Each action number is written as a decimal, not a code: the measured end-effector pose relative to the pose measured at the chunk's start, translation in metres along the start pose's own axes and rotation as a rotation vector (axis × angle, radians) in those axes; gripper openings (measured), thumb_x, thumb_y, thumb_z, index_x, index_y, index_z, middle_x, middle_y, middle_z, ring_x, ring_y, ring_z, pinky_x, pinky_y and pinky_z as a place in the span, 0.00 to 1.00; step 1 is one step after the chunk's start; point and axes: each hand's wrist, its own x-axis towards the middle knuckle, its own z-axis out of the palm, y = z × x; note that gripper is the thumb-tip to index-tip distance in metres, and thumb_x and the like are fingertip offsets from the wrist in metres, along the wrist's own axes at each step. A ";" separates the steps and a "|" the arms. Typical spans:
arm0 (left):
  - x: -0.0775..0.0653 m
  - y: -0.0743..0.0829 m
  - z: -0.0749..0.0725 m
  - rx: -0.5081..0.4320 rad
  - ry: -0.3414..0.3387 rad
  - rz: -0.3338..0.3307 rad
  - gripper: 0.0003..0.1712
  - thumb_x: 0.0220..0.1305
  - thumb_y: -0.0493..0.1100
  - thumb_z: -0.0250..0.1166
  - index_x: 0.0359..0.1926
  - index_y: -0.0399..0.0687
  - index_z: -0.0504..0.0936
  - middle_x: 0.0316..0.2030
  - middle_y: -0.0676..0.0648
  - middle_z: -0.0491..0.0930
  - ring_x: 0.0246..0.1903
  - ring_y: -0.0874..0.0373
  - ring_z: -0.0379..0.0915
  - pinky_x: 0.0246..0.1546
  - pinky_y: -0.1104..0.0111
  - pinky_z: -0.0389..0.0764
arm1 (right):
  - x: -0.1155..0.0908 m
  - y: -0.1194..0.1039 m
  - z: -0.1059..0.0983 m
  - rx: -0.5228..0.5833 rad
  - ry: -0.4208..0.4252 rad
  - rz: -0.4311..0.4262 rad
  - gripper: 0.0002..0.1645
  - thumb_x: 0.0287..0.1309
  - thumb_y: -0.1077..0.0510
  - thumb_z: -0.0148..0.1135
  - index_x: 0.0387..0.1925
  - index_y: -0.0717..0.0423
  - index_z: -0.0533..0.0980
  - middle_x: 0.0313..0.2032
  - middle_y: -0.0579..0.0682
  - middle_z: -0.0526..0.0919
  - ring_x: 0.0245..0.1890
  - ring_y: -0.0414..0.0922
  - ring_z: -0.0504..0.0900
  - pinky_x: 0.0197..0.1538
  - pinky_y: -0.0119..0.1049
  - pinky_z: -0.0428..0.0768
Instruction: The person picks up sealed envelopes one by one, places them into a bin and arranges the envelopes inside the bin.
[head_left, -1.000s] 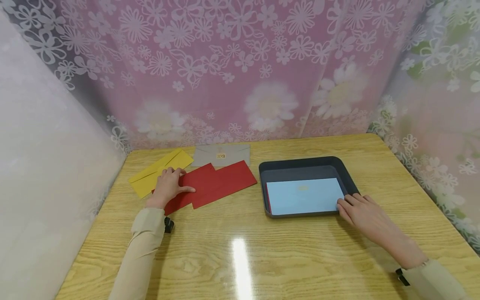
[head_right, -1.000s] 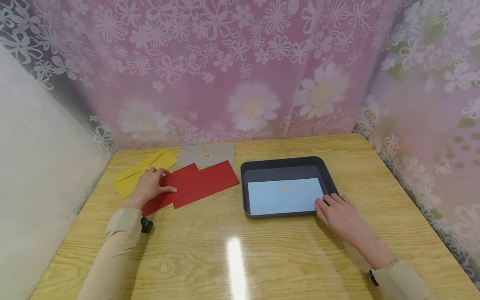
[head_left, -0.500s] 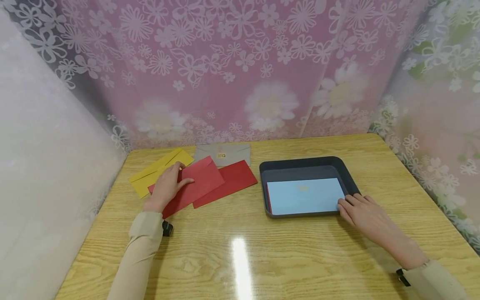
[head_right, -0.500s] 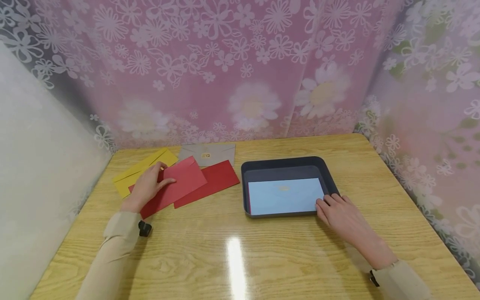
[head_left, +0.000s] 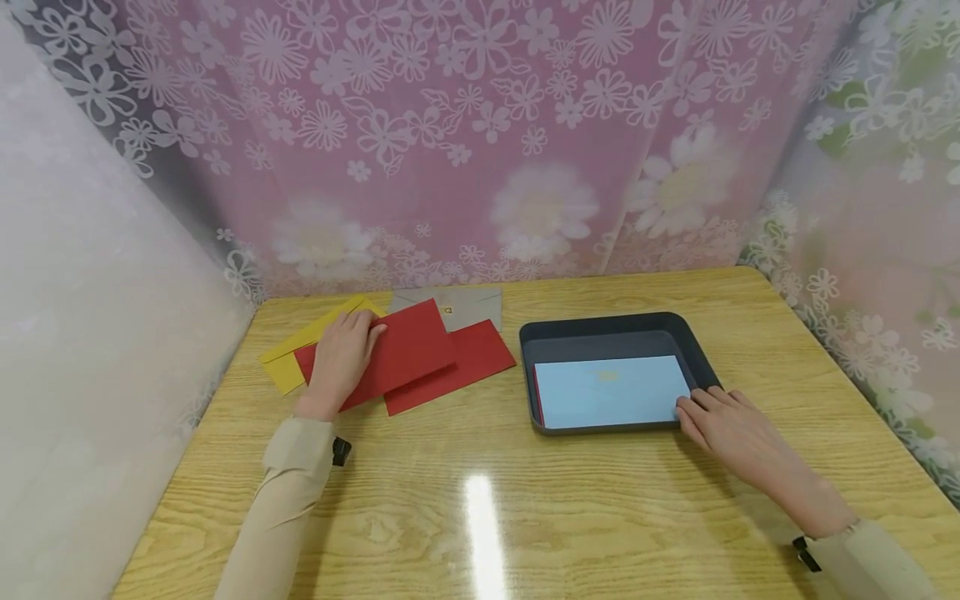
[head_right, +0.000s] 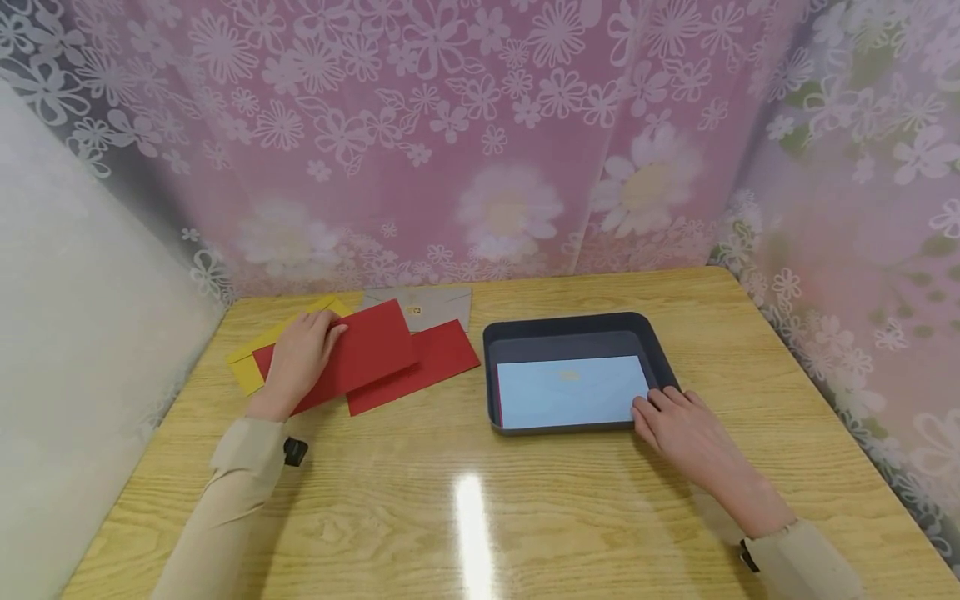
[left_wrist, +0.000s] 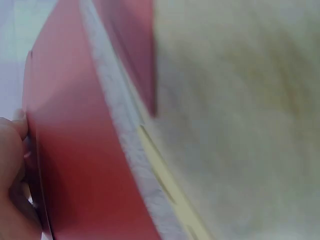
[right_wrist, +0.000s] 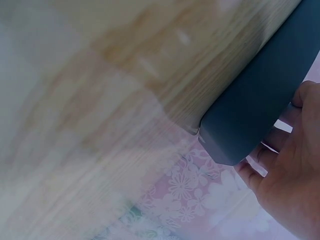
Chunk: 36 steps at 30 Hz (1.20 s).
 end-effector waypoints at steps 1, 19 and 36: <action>0.003 0.004 -0.002 0.010 0.009 0.009 0.15 0.75 0.48 0.60 0.45 0.37 0.78 0.38 0.40 0.81 0.37 0.44 0.74 0.42 0.54 0.78 | 0.000 0.000 0.000 0.000 0.000 -0.001 0.32 0.83 0.45 0.27 0.28 0.52 0.70 0.25 0.43 0.65 0.24 0.43 0.62 0.27 0.35 0.57; 0.057 0.100 -0.016 0.035 0.065 0.198 0.15 0.77 0.49 0.57 0.40 0.40 0.74 0.33 0.43 0.76 0.37 0.48 0.71 0.38 0.59 0.69 | 0.000 0.002 0.000 -0.008 0.031 -0.031 0.34 0.83 0.43 0.23 0.28 0.52 0.70 0.24 0.44 0.64 0.23 0.43 0.60 0.27 0.35 0.55; 0.101 0.206 0.000 -0.084 0.058 0.392 0.10 0.78 0.44 0.55 0.49 0.40 0.75 0.43 0.44 0.78 0.47 0.52 0.73 0.49 0.65 0.75 | -0.001 0.002 0.003 -0.001 0.023 -0.010 0.33 0.83 0.45 0.27 0.29 0.54 0.72 0.24 0.45 0.66 0.24 0.47 0.66 0.26 0.38 0.62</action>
